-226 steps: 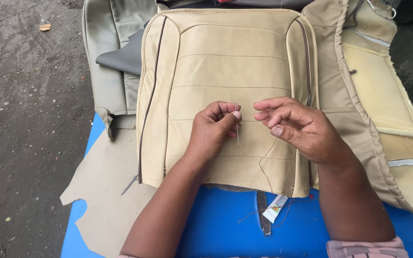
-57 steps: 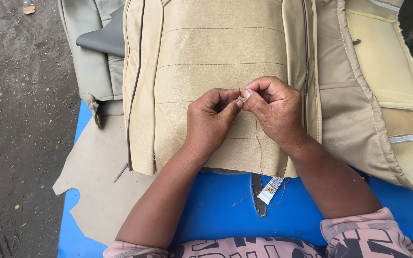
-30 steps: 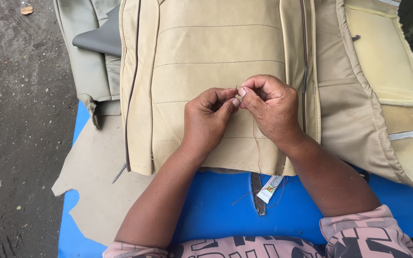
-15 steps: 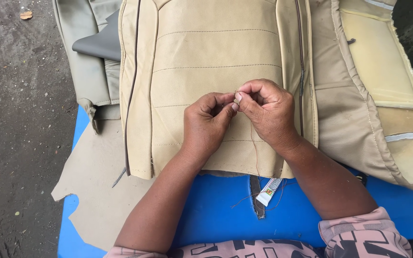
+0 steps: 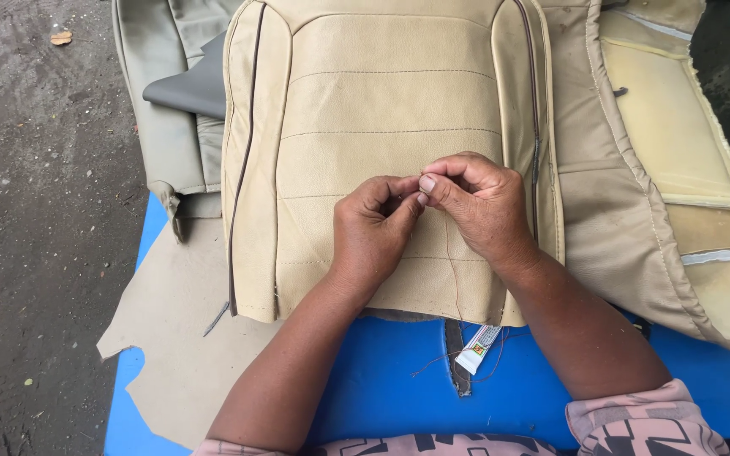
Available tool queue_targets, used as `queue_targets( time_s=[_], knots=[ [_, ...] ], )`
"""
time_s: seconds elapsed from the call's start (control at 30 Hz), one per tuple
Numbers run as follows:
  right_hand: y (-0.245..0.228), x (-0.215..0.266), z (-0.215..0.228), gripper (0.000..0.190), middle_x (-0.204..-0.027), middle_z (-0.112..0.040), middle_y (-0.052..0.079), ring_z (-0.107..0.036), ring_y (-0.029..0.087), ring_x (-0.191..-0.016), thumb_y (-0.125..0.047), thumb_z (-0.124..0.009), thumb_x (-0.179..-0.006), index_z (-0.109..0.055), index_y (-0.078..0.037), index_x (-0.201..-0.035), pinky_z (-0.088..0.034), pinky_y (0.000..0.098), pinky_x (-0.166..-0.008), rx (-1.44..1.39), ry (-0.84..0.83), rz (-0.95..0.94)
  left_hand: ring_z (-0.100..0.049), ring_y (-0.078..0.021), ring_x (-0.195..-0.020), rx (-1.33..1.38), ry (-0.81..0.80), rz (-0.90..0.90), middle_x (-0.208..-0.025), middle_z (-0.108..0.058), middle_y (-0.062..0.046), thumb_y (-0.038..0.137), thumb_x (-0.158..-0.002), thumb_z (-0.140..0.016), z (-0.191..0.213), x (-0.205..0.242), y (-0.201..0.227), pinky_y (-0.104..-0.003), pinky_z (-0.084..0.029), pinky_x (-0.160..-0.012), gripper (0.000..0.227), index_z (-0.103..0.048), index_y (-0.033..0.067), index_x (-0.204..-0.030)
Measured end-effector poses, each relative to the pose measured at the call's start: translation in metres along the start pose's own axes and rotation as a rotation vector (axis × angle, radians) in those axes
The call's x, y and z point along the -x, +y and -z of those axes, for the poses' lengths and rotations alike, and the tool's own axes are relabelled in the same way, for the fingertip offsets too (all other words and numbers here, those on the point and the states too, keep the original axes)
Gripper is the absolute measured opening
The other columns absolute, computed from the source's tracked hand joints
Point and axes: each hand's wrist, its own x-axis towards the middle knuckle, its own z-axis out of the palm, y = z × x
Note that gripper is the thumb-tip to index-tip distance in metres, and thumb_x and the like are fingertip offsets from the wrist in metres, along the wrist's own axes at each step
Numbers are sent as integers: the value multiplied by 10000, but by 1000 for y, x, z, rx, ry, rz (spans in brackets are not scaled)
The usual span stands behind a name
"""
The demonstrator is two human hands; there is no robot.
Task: Hand sewing the edge of a leather seat cover with a needle and thread
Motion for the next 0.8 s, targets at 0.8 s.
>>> queue_targets(
  time_s=[0.8],
  knots=[
    [7, 3, 8, 172, -770, -706, 139, -719, 152, -730, -126, -757, -926, -675, 22, -958, -640, 273, -652, -265, -236, -173, -734, -274, -647, -210, -108, -381, -785, -719, -123, -18, -902, -723, 24, -5, 46, -336, -591, -543, 79, -760, 45, -934]
  ],
)
